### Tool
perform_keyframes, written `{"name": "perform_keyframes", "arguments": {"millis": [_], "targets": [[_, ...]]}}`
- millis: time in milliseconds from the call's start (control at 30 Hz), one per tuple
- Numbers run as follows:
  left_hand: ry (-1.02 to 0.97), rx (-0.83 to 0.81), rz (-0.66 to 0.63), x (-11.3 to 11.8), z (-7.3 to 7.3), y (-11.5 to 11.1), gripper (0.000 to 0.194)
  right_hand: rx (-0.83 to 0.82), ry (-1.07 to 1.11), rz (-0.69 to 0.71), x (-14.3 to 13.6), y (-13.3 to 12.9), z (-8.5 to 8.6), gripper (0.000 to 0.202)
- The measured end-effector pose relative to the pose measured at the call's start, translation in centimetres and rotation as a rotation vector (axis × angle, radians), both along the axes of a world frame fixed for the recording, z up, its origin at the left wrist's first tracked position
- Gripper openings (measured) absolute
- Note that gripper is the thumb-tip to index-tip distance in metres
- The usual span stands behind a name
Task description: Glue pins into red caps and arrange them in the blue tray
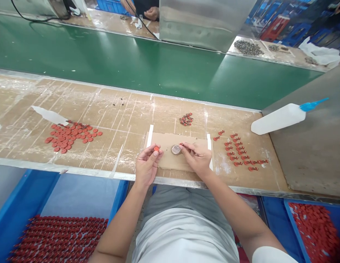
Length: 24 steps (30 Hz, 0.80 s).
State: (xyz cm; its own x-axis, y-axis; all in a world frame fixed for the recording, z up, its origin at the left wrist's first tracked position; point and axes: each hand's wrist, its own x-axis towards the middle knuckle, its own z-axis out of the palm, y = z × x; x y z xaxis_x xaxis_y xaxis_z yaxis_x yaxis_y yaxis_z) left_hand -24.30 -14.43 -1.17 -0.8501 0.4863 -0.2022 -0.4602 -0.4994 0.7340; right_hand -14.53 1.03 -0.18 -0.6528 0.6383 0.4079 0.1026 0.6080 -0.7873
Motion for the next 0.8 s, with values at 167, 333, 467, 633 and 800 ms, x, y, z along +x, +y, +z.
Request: {"name": "perform_keyframes", "arguments": {"millis": [167, 333, 467, 633, 800], "targets": [[0.000, -0.009, -0.006, 0.02, 0.14, 0.02, 0.029, 0.070, -0.011, 0.048, -0.11, 0.27, -0.70, 0.015], [0.001, -0.010, -0.010, 0.00, 0.17, -0.01, 0.029, 0.135, -0.015, 0.115, -0.11, 0.36, -0.97, 0.013], [0.001, -0.007, -0.008, -0.01, 0.16, -0.02, 0.029, 0.150, 0.022, 0.164, -0.06, 0.31, -0.86, 0.019], [0.001, 0.004, -0.011, -0.01, 0.19, -0.02, 0.026, 0.134, -0.029, 0.151, -0.15, 0.31, -0.81, 0.018], [-0.006, 0.002, -0.003, 0.04, 0.24, -0.02, 0.027, 0.139, 0.006, 0.169, -0.33, 0.22, -0.66, 0.018]]}}
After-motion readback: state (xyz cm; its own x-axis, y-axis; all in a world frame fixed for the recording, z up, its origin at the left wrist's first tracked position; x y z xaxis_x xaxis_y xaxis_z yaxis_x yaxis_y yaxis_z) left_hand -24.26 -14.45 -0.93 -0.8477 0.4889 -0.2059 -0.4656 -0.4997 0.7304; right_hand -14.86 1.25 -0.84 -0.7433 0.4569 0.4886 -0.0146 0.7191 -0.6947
